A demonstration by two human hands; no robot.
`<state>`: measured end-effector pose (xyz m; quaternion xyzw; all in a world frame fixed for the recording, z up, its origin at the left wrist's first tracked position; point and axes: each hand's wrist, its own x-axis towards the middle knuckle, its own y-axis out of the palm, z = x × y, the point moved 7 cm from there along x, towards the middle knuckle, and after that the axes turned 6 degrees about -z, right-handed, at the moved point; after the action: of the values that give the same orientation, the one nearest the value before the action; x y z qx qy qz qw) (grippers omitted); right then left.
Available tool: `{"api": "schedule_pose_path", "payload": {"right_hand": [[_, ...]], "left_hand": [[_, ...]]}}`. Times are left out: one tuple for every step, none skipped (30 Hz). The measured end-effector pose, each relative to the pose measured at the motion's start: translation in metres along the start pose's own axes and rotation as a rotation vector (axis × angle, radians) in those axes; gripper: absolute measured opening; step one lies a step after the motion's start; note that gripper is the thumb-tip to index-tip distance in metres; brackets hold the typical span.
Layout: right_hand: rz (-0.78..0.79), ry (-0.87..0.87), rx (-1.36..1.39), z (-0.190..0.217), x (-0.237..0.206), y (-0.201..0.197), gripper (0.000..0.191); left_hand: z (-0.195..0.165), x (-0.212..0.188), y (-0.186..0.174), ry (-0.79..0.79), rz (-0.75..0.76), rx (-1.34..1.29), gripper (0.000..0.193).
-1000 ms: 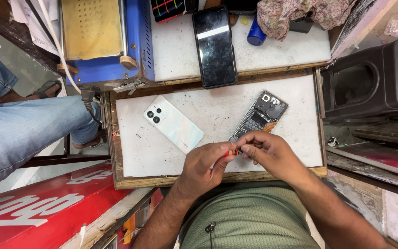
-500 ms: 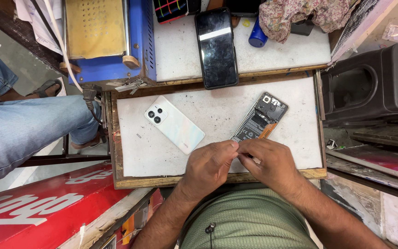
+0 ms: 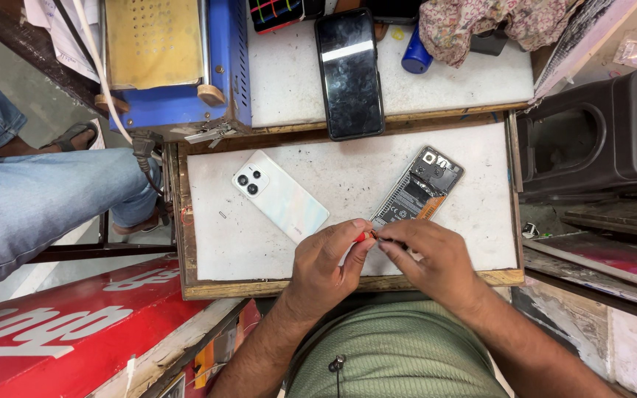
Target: The person wipes the back cover of a smartphone with a cloth, then uses a screwdriver to unscrew and work on the phone's exposed back panel on a repair bench, handling small screws and the phone's internal components.
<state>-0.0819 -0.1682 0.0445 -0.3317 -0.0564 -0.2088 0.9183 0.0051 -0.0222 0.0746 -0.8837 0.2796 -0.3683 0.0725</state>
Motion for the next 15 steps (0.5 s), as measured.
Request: {"api": "schedule_pose_path", "payload": {"right_hand": [[-0.028, -0.067, -0.02, 0.005, 0.0, 0.0, 0.023], [-0.055, -0.134, -0.04, 0.01, -0.001, -0.001, 0.024], [-0.069, -0.139, -0.061, 0.011, -0.001, -0.001, 0.023], [-0.083, -0.144, -0.083, 0.011, -0.001, -0.001, 0.023], [-0.095, -0.149, -0.103, 0.012, -0.001, -0.001, 0.023], [-0.101, -0.136, -0.117, 0.012, -0.001, -0.001, 0.022], [-0.106, -0.124, -0.132, 0.012, -0.001, 0.001, 0.022], [-0.114, -0.112, -0.148, 0.012, -0.001, 0.001, 0.021], [-0.115, -0.096, -0.162, 0.011, 0.0, 0.003, 0.022], [-0.114, -0.078, -0.175, 0.011, 0.001, 0.004, 0.023], [-0.113, -0.06, -0.189, 0.01, 0.001, 0.005, 0.024], [-0.075, -0.037, -0.19, 0.009, 0.002, 0.007, 0.025], [-0.038, -0.015, -0.192, 0.007, 0.004, 0.009, 0.025], [0.0, 0.006, -0.193, 0.005, 0.005, 0.011, 0.026], [0.067, 0.045, -0.2, 0.001, 0.007, 0.014, 0.026]], "left_hand": [[-0.001, 0.001, 0.001, 0.02, 0.001, 0.01, 0.048], [-0.002, 0.002, 0.003, 0.039, 0.003, 0.02, 0.048], [-0.003, 0.003, 0.004, 0.058, 0.003, 0.031, 0.048], [-0.005, 0.003, 0.005, 0.074, 0.002, 0.04, 0.049], [-0.006, 0.004, 0.005, 0.088, 0.001, 0.05, 0.05], [-0.008, 0.004, 0.005, 0.1, -0.001, 0.061, 0.052], [-0.009, 0.004, 0.006, 0.1, 0.024, 0.08, 0.051], [-0.01, 0.004, 0.006, 0.102, 0.048, 0.098, 0.05], [-0.011, 0.005, 0.007, 0.107, 0.073, 0.115, 0.05], [-0.014, 0.006, 0.006, 0.13, 0.074, 0.15, 0.048], [-0.017, 0.006, 0.006, 0.153, 0.075, 0.185, 0.047], [-0.02, 0.007, 0.006, 0.177, 0.076, 0.22, 0.046], [-0.021, 0.008, 0.006, 0.18, 0.096, 0.226, 0.043], [-0.022, 0.009, 0.007, 0.183, 0.116, 0.232, 0.04], [-0.023, 0.01, 0.008, 0.185, 0.137, 0.238, 0.037]]}}
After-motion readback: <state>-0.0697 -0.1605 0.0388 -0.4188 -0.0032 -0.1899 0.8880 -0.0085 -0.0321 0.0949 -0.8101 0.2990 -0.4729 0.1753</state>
